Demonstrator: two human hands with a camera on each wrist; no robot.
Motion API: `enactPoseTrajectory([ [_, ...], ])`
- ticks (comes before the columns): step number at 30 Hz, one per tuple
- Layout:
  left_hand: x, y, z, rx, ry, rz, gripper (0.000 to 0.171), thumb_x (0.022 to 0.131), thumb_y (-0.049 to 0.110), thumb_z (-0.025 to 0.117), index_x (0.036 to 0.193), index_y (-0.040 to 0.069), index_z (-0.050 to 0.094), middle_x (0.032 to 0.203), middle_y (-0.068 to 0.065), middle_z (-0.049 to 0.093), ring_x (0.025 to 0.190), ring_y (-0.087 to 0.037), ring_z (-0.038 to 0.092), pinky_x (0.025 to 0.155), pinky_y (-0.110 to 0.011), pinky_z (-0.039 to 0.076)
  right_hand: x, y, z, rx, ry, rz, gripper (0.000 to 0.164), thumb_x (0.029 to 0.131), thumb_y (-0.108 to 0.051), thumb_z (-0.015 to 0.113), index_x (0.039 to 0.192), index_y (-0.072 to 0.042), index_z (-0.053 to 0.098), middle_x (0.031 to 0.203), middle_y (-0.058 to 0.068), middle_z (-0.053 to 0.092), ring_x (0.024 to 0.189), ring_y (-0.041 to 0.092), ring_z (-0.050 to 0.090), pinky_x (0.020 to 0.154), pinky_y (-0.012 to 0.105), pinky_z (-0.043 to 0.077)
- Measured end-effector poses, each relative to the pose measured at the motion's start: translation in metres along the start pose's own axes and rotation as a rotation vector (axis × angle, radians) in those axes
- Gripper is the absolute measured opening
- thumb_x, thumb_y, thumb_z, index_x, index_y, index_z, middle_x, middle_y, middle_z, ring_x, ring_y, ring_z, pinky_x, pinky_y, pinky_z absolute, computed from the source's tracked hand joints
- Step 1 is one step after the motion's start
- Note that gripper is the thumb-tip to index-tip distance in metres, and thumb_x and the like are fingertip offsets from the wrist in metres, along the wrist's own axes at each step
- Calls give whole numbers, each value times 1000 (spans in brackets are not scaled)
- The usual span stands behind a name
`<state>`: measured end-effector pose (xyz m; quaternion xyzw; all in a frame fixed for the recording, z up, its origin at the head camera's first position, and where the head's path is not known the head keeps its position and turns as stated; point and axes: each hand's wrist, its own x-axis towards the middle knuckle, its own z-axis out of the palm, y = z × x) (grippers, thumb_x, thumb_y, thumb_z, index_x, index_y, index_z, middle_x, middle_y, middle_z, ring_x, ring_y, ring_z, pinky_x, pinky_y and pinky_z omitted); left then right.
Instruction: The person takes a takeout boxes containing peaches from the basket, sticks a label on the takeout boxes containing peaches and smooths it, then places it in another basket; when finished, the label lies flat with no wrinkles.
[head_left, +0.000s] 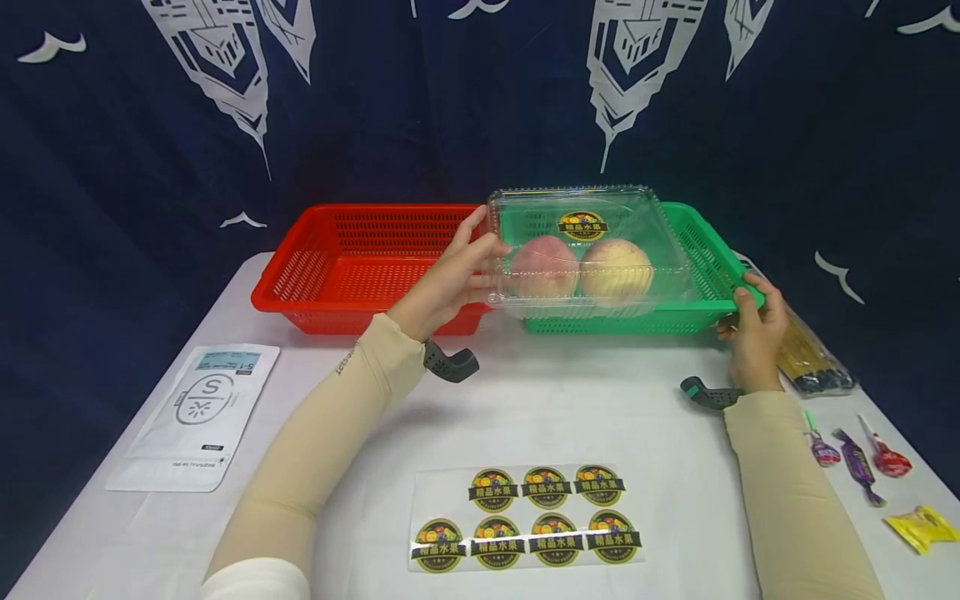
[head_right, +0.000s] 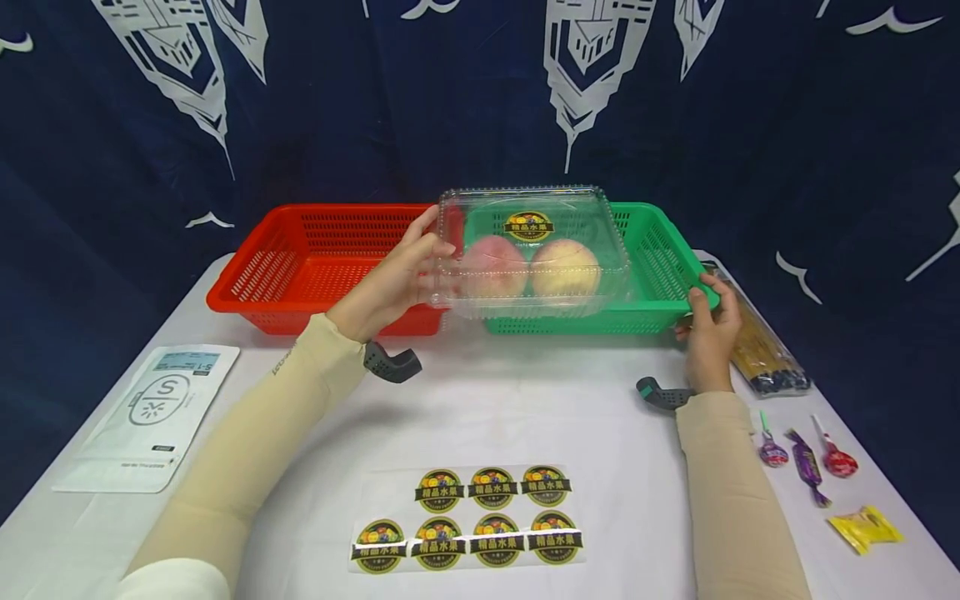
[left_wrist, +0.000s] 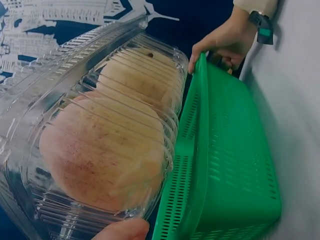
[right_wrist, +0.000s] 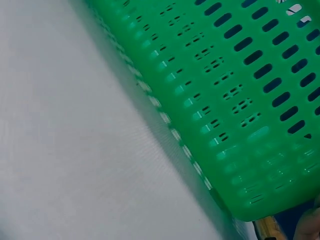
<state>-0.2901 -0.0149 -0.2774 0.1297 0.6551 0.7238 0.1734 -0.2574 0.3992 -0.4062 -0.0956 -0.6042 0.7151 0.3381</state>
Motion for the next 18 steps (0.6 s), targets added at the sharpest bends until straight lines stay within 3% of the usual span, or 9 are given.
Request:
enactPoseTrajectory([
  [3,9,-1,3,-13,10,7,91,94,23,56,174,35,14,148,-8,55,99,-25,60,97,-41,53,-2,3,1,-15,2,-49,24,111,-17,59,134,-21,66,89,0,55,57,7,53,49,15,45],
  [6,19,-3,7,-28,20,4,89,96,23,56,174,36,15,117,-5,60,71,-14,48,82,-32,50,-2,4,1,-31,-4,-80,25,111,-16,58,134,-20,66,87,0,56,56,6,53,49,15,45],
  [7,23,-4,9,-42,21,1,89,96,22,56,174,37,15,111,-4,60,64,-13,42,78,-32,48,-2,5,1,-27,-7,-82,25,111,-16,58,135,-20,66,87,0,56,56,6,53,48,15,44],
  [9,29,-4,13,-49,34,-5,90,96,22,58,173,38,16,113,-1,59,61,-12,46,79,-32,50,-2,6,0,-39,-11,-87,26,111,-17,57,135,-20,65,90,0,56,57,6,52,49,15,44],
  [12,39,-5,20,-60,52,-14,91,97,23,60,174,40,14,131,-3,63,74,-17,66,91,-37,57,-1,7,0,-70,-10,-98,27,111,-18,55,137,-20,64,93,0,55,56,6,52,49,14,44],
  [14,44,-5,24,-59,65,-20,92,97,24,60,174,40,13,153,-6,56,100,-28,74,102,-44,57,-1,8,-1,-87,-12,-106,28,112,-19,54,138,-20,63,96,1,54,56,5,51,49,14,43],
  [18,54,-5,34,-62,69,-32,92,98,23,60,174,39,11,167,-14,43,128,-39,66,111,-49,53,-2,7,-1,-108,-22,-115,30,113,-21,52,141,-19,61,100,3,54,56,6,50,49,14,43],
])
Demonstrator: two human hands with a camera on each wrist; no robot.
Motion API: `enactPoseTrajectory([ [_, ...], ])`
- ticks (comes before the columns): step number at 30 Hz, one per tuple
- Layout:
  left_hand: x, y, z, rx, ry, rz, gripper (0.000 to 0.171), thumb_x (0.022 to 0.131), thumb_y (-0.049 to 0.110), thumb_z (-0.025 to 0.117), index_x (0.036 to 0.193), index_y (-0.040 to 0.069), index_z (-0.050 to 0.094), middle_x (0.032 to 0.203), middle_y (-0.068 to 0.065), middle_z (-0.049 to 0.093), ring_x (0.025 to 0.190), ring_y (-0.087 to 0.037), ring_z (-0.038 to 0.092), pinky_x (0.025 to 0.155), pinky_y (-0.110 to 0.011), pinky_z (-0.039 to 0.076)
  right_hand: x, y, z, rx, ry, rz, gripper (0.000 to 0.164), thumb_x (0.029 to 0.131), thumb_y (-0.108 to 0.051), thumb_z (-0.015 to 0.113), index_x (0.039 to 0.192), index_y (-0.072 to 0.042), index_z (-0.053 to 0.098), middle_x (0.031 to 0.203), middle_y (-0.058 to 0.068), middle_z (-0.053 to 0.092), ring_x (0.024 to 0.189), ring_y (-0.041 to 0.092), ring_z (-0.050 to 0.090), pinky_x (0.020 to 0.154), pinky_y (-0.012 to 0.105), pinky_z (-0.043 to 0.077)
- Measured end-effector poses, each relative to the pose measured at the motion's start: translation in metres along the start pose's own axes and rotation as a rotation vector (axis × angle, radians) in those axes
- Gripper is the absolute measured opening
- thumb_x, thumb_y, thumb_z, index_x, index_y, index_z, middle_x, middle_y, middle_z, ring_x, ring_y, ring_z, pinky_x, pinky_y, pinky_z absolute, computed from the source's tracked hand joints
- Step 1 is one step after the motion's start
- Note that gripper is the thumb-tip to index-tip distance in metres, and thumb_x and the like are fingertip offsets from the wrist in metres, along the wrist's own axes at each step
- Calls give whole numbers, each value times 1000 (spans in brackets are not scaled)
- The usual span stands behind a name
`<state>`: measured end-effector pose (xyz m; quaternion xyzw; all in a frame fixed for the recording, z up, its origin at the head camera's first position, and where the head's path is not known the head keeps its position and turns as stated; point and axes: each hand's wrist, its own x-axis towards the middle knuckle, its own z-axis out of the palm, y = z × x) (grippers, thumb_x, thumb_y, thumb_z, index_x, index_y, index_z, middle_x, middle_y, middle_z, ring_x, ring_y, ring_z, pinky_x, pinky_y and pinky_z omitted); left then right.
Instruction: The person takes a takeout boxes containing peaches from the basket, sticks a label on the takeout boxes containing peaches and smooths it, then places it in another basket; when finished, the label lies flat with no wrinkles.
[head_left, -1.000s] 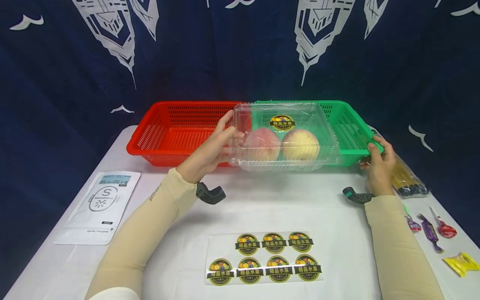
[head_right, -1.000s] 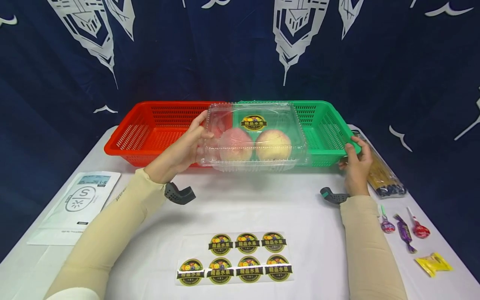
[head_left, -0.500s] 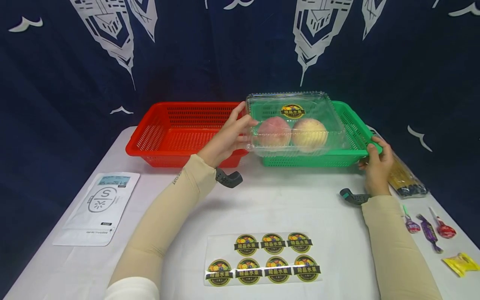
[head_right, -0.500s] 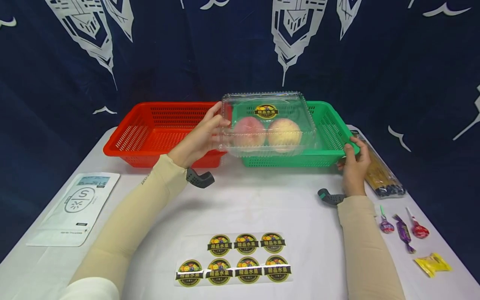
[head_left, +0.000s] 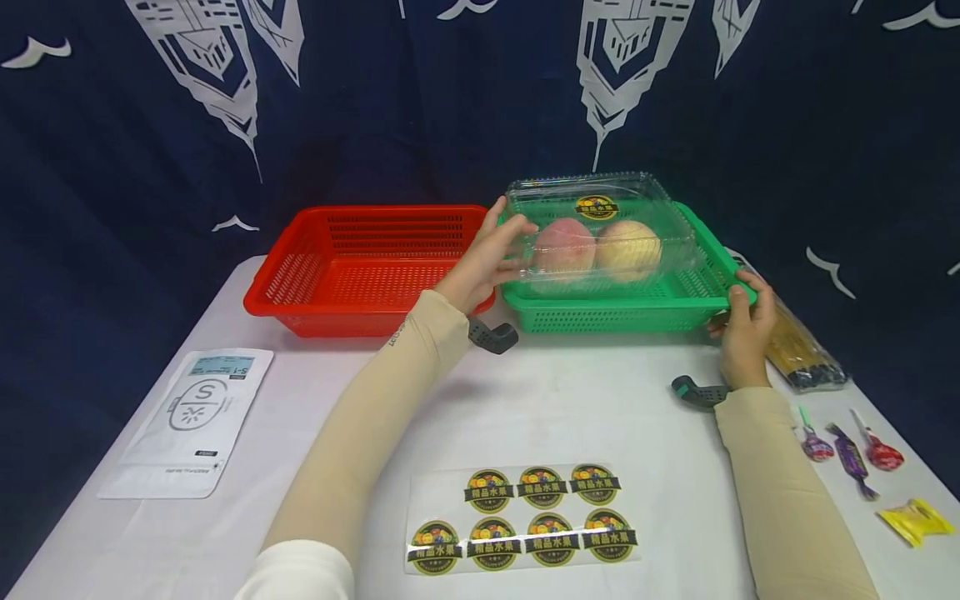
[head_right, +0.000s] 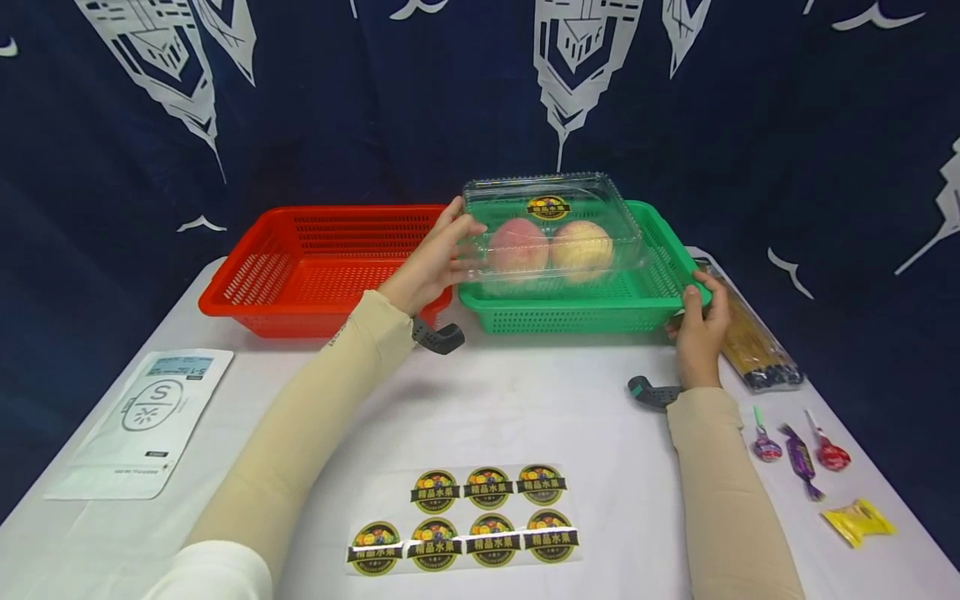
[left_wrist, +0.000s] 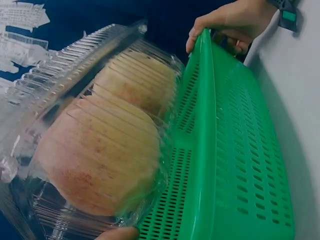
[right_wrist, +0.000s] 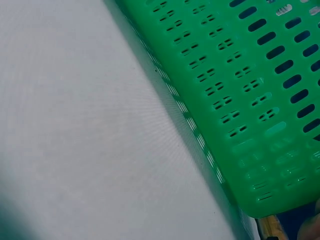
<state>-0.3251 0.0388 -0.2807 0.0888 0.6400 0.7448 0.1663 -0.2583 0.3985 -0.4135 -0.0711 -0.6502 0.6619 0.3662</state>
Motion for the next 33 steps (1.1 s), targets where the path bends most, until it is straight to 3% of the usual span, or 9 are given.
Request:
enactPoseTrajectory([
  [11,20,-3,24,67,-17,-76,95,102,23,58,175,34,-1,179,-12,19,134,-49,58,109,-49,55,0,0,1,-81,-18,-21,34,114,-26,49,146,-20,57,109,3,52,57,6,49,51,15,43],
  [13,24,-4,29,93,-11,-93,96,101,23,58,175,34,-2,179,-10,18,125,-44,63,104,-46,58,0,1,1,-86,-19,-20,34,114,-26,48,146,-20,57,109,3,52,57,6,49,51,15,43],
  [15,27,-5,34,120,-11,-104,97,101,23,59,175,34,-2,180,-8,16,103,-35,66,93,-40,59,1,1,1,-75,-19,-17,33,114,-25,48,146,-20,57,110,3,52,57,6,49,51,15,43],
  [17,30,-7,39,147,-15,-114,99,100,21,59,175,34,-3,181,-6,13,77,-23,57,79,-35,55,1,1,0,-51,-15,-4,33,114,-25,48,145,-21,58,109,3,51,56,6,49,50,15,43],
  [20,34,-10,47,173,-17,-121,101,99,19,60,175,32,-5,182,-5,9,67,-19,43,74,-35,49,1,1,-1,-36,-13,8,32,114,-25,48,145,-21,57,107,2,51,56,6,48,50,14,43],
  [22,35,-13,53,173,-8,-124,101,99,18,60,175,31,-6,182,-5,8,83,-20,54,85,-38,54,1,1,-2,-36,-13,12,33,114,-24,48,145,-20,57,107,1,51,56,6,49,50,14,43],
  [24,37,-16,59,171,10,-120,101,99,17,60,175,30,-6,182,-5,6,118,-27,59,102,-45,54,1,1,-2,-45,-14,8,35,114,-25,48,147,-19,56,108,1,51,57,6,49,51,15,44],
  [27,39,-20,67,160,37,-111,102,99,14,60,175,30,-5,182,-5,6,156,-32,36,119,-56,44,1,0,-2,-69,-18,2,37,114,-26,47,149,-16,55,111,0,51,58,7,49,51,15,44],
  [33,42,-27,73,140,84,-107,99,99,11,61,175,28,0,180,-10,12,159,-36,33,123,-61,38,1,0,-2,-63,-16,2,33,114,-25,47,145,-20,57,108,1,52,56,6,50,50,15,43],
])
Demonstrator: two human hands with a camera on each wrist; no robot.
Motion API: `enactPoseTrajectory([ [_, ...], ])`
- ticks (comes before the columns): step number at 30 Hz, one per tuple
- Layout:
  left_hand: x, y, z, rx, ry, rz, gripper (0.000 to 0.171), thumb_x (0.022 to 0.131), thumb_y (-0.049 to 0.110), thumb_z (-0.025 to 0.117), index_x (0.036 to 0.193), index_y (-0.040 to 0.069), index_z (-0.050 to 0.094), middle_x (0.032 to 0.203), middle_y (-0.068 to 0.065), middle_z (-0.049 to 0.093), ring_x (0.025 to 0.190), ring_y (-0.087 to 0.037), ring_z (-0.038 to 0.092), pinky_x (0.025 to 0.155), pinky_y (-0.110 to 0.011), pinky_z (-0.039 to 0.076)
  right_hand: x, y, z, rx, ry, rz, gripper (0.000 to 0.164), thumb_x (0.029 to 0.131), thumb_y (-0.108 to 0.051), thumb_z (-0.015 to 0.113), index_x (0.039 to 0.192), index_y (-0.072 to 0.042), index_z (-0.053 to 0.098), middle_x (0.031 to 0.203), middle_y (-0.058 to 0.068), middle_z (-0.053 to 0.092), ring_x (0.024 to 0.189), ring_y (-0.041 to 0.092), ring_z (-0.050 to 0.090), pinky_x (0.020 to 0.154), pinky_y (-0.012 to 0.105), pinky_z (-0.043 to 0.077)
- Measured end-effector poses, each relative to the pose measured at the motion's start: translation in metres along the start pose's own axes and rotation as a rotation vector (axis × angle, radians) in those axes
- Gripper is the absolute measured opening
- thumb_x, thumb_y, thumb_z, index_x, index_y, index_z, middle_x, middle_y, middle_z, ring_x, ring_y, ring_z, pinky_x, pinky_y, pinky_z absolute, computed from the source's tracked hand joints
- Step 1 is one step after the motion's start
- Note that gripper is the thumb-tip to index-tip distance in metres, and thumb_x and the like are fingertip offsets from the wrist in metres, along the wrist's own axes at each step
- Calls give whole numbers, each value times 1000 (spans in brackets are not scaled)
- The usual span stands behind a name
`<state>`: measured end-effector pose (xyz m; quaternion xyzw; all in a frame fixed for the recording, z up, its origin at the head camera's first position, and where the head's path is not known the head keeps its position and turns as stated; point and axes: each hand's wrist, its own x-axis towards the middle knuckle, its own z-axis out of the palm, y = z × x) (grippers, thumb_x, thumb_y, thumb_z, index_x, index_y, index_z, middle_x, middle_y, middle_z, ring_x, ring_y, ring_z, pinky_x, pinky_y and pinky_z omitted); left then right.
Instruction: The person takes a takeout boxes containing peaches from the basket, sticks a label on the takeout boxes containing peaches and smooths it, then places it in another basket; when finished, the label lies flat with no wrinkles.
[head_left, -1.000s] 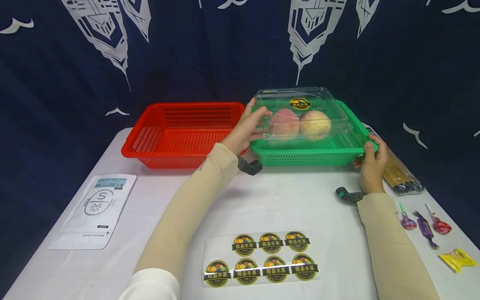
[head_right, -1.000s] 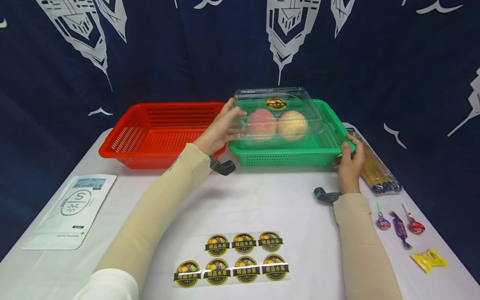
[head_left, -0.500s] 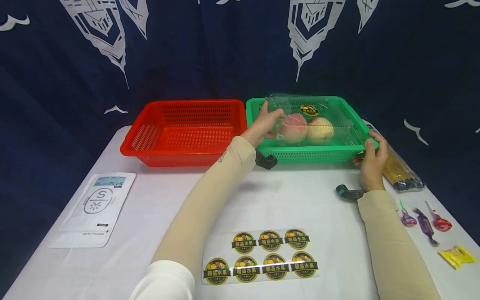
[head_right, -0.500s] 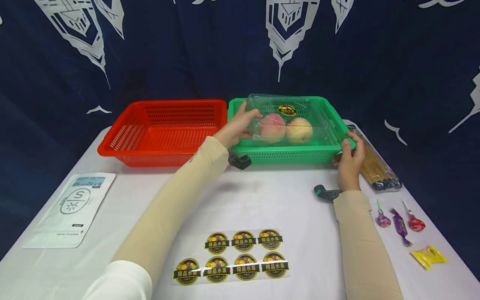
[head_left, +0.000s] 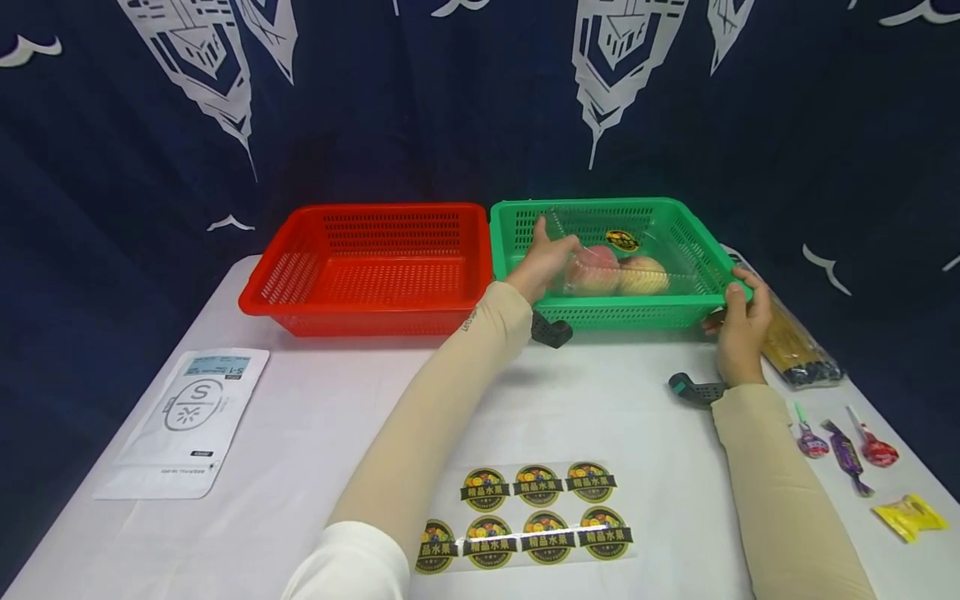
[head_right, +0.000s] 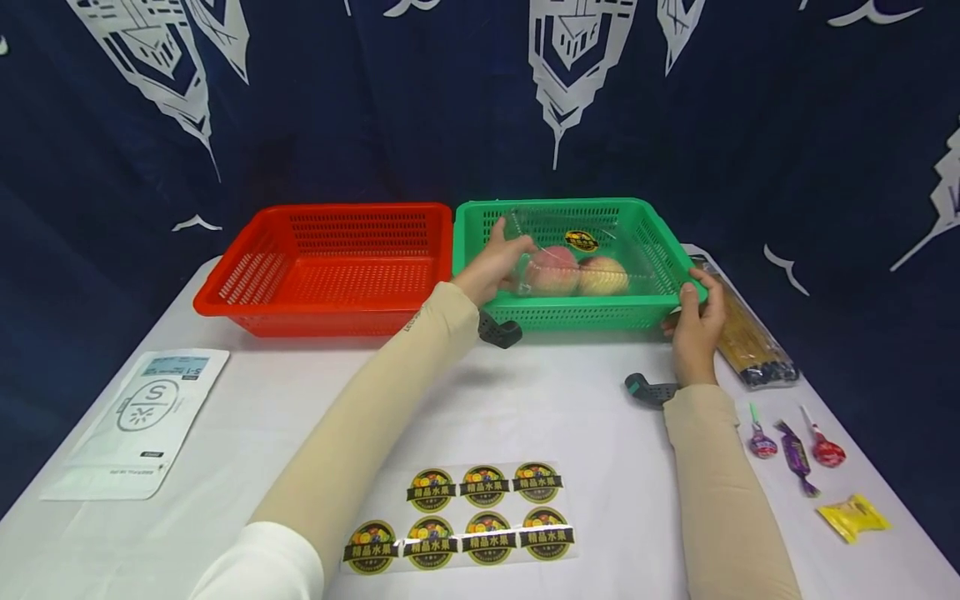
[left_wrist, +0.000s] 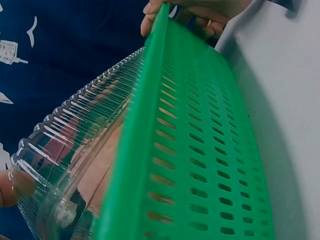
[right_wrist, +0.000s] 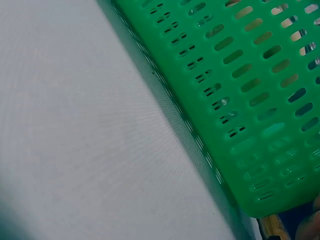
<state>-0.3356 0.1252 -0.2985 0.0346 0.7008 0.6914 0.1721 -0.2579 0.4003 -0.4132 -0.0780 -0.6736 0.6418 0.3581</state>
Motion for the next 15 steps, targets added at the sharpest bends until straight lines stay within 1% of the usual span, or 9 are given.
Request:
enactPoseTrajectory([
  [3,3,-5,0,-2,8,-9,95,101,12,59,175,27,2,180,-11,14,158,-38,34,122,-63,38,0,2,0,1,0,3,33,114,-25,48,146,-20,57,105,2,52,56,6,50,50,15,43],
  [9,9,-11,0,-15,50,-28,89,104,12,56,175,27,5,179,-12,16,160,-35,31,122,-60,38,0,3,-1,-14,-11,5,36,115,-26,46,149,-18,54,106,3,51,57,6,50,51,15,44],
  [12,11,-13,-1,-14,59,-23,89,103,11,55,175,27,6,179,-12,15,159,-35,31,123,-60,37,0,2,-1,-5,-15,7,36,115,-26,46,150,-18,54,107,3,51,58,7,49,52,15,44],
  [15,13,-13,-2,-8,67,-12,88,103,11,57,175,25,9,179,-12,17,159,-35,31,123,-62,36,-1,2,-1,-4,-15,1,36,115,-26,46,149,-18,54,103,4,51,57,7,50,52,16,44],
])
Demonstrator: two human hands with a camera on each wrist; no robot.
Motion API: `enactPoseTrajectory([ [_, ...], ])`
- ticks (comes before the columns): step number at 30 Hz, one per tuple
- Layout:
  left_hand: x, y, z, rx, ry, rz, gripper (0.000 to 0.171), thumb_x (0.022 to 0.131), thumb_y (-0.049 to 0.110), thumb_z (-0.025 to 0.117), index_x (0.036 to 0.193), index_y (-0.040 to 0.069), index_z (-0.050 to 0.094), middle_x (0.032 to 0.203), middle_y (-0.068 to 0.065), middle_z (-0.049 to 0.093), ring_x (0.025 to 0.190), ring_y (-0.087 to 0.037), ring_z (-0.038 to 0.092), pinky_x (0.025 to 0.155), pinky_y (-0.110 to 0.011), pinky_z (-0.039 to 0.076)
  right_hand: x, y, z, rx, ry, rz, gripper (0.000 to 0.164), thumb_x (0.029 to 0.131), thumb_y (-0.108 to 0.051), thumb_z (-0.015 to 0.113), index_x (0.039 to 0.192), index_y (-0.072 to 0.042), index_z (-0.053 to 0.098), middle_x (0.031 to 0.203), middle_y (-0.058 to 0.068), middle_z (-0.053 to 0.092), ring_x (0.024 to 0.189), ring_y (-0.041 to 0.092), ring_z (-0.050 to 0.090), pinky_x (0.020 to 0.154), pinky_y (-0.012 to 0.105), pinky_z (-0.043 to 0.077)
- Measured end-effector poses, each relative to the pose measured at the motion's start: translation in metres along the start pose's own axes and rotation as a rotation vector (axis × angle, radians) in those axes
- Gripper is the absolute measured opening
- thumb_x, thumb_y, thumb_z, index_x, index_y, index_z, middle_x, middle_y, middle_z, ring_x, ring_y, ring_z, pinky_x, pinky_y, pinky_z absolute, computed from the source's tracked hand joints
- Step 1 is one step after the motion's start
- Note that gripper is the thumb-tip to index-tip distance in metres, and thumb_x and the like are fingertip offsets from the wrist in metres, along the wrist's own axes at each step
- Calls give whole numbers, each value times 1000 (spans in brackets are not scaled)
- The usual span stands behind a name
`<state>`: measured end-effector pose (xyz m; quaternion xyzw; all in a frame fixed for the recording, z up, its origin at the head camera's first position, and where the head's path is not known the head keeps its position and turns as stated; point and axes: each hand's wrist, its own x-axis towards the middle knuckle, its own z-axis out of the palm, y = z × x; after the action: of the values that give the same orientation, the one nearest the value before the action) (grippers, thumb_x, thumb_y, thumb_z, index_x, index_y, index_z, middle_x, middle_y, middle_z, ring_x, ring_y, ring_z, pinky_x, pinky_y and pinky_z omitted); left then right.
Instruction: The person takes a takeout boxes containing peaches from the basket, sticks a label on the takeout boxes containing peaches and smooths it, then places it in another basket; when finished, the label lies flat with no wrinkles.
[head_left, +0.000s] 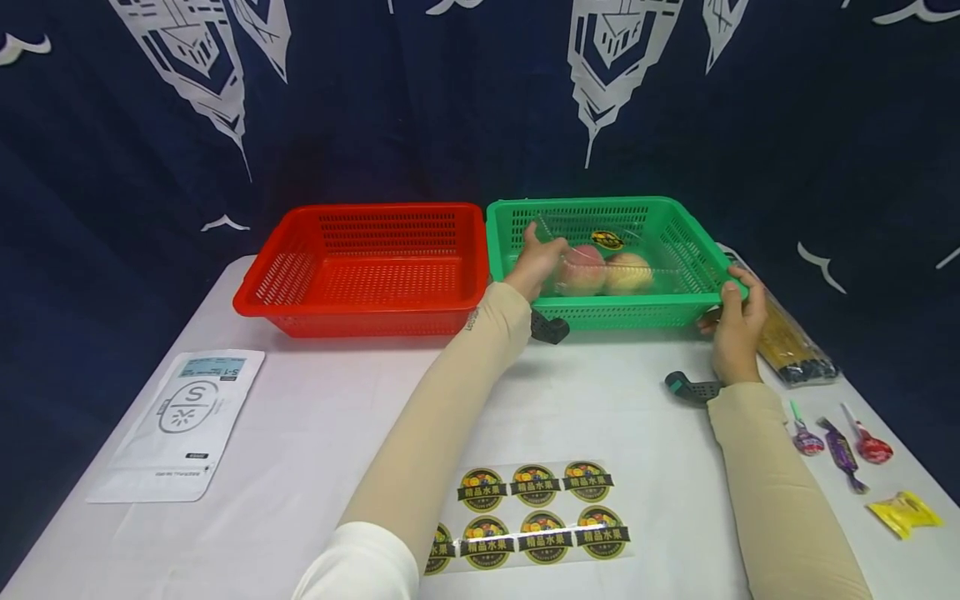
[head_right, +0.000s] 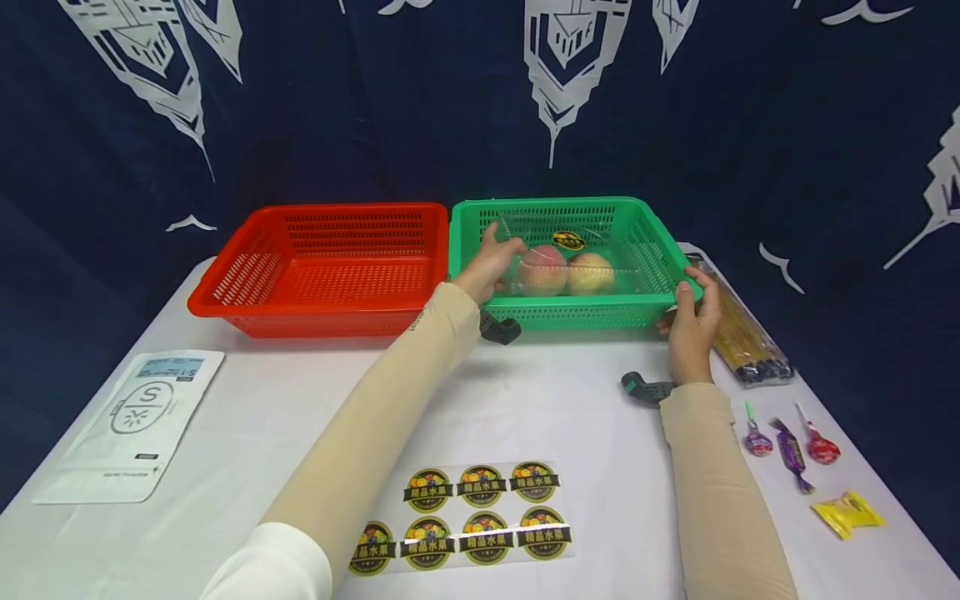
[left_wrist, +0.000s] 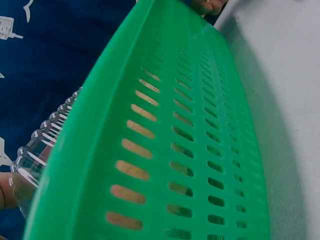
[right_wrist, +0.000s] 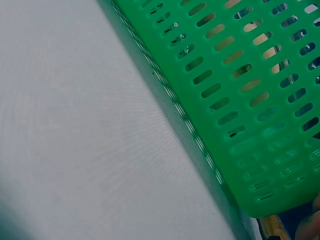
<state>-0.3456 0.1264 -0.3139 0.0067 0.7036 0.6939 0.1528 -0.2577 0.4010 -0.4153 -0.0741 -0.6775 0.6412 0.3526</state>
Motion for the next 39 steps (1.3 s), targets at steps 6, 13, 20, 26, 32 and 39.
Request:
enactPoseTrajectory([
  [6,5,-1,-4,-15,27,5,79,106,13,59,173,20,18,177,-11,22,160,-34,29,125,-64,32,-2,-3,1,8,-4,-4,34,115,-26,46,147,-20,55,99,3,52,56,6,51,51,15,44],
  [13,10,-1,-11,-15,6,-3,73,112,27,59,173,18,20,177,-11,25,161,-34,29,129,-59,28,-4,-6,2,13,-6,-9,34,115,-26,46,147,-19,55,100,3,52,56,6,51,52,15,44],
  [20,9,-1,-18,-57,-39,-17,75,113,42,50,174,18,13,178,-10,19,163,-36,23,130,-56,26,-2,-2,1,-15,-6,-16,38,115,-27,47,150,-16,53,99,2,52,57,6,51,52,15,45],
  [26,11,1,-20,-65,-63,16,72,113,49,40,174,19,17,179,-7,14,165,-35,15,130,-64,18,-1,-1,-1,-67,-9,-9,41,115,-28,44,153,-16,51,101,0,51,58,5,52,52,14,45],
  [32,11,6,-25,-56,-96,44,77,112,53,38,176,22,7,182,-2,7,166,-32,11,131,-64,13,-3,-4,1,-52,-9,-12,40,115,-28,44,152,-16,52,105,-1,50,57,5,50,51,14,45],
  [39,4,16,-33,-89,-165,56,72,113,55,36,176,29,11,182,0,2,167,-30,1,132,-64,6,-3,-4,0,-59,-9,-3,42,115,-29,44,154,-14,50,104,1,50,57,5,50,50,14,44],
])
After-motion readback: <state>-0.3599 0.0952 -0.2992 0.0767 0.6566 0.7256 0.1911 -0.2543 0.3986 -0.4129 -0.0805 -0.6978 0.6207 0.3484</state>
